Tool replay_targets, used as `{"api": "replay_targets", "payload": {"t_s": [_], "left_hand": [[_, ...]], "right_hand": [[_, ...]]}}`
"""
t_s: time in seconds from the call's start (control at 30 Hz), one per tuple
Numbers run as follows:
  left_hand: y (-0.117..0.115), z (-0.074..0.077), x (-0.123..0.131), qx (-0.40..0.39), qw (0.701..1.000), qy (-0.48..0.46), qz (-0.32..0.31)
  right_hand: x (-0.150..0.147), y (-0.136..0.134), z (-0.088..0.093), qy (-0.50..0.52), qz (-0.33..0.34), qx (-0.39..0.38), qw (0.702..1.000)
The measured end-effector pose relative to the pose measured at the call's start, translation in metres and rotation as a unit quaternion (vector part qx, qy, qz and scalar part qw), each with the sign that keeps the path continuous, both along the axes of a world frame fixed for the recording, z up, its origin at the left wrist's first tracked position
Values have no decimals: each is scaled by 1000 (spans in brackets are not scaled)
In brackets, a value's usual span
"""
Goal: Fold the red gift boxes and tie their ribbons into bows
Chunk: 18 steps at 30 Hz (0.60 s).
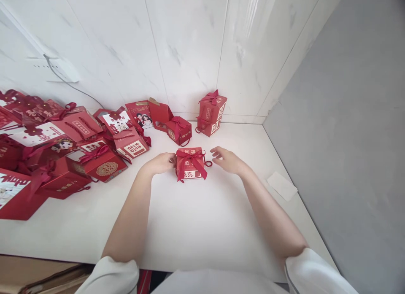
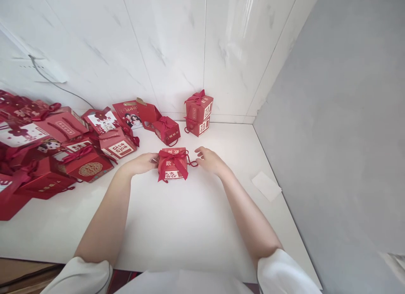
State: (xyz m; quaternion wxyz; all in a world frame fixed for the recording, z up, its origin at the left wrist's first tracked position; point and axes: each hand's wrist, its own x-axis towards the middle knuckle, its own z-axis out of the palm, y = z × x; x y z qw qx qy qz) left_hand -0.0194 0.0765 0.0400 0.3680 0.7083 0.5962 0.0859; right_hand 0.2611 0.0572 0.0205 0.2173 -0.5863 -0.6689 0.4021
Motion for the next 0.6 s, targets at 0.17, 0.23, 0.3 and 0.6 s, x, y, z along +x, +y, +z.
{"api": "replay_targets", "payload": {"t_s": [0.17,0.23,0.3,0.6], "left_hand": [[3,-3,4,-47,994,-100,-18],[2,3,0,-51,988,-142,15],[0,10,-8,-60,978,-193,60],[-7,26,-46,-41,955,-276,102]], "right_hand": [[-20,11,-29,53,16,-20,998],[-17,14,-29,78,22,-35,996],[-7,16,-24,113,30,-46,992],[36,14,2,328,6,-125,936]]}}
